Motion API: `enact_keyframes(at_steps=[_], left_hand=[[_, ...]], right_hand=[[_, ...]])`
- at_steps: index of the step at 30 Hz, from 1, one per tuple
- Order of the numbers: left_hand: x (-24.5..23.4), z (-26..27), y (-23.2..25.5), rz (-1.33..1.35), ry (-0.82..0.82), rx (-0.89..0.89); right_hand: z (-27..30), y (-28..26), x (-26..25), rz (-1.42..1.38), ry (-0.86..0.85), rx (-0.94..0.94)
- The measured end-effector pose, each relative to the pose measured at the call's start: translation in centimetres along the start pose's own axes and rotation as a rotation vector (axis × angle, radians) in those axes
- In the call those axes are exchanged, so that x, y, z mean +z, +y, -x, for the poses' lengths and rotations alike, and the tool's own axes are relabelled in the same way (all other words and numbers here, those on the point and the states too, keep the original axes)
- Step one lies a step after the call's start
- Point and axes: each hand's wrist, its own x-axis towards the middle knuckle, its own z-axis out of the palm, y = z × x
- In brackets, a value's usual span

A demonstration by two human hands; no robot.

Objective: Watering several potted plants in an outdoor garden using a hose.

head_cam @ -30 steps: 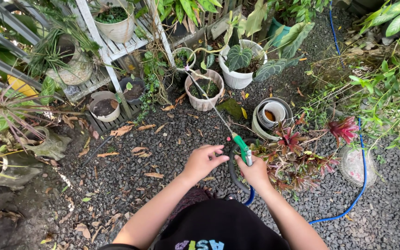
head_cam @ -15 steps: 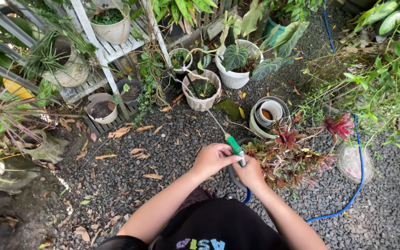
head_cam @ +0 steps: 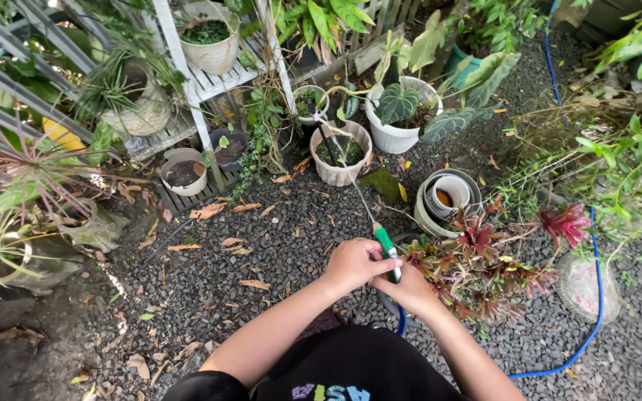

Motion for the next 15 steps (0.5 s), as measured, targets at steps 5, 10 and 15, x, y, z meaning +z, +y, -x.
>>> enact_keyframes(at_steps=[5, 10, 15], left_hand=[[0.6, -0.1, -0.5, 0.018, 0.004, -0.021], [1.2, -0.1, -1.2, 0.019, -0.004, -0.016], [0.9, 0.4, 0.2, 0.003, -0.016, 0.009]], right_hand=[[-2.0, 2.8, 2.4, 0.058, 0.087, 0.075], [-3.2, 4.6, 3.7, 0.059, 0.212, 0.051], [-4.7, 7.8, 4.9, 0.058, 0.291, 0.037]])
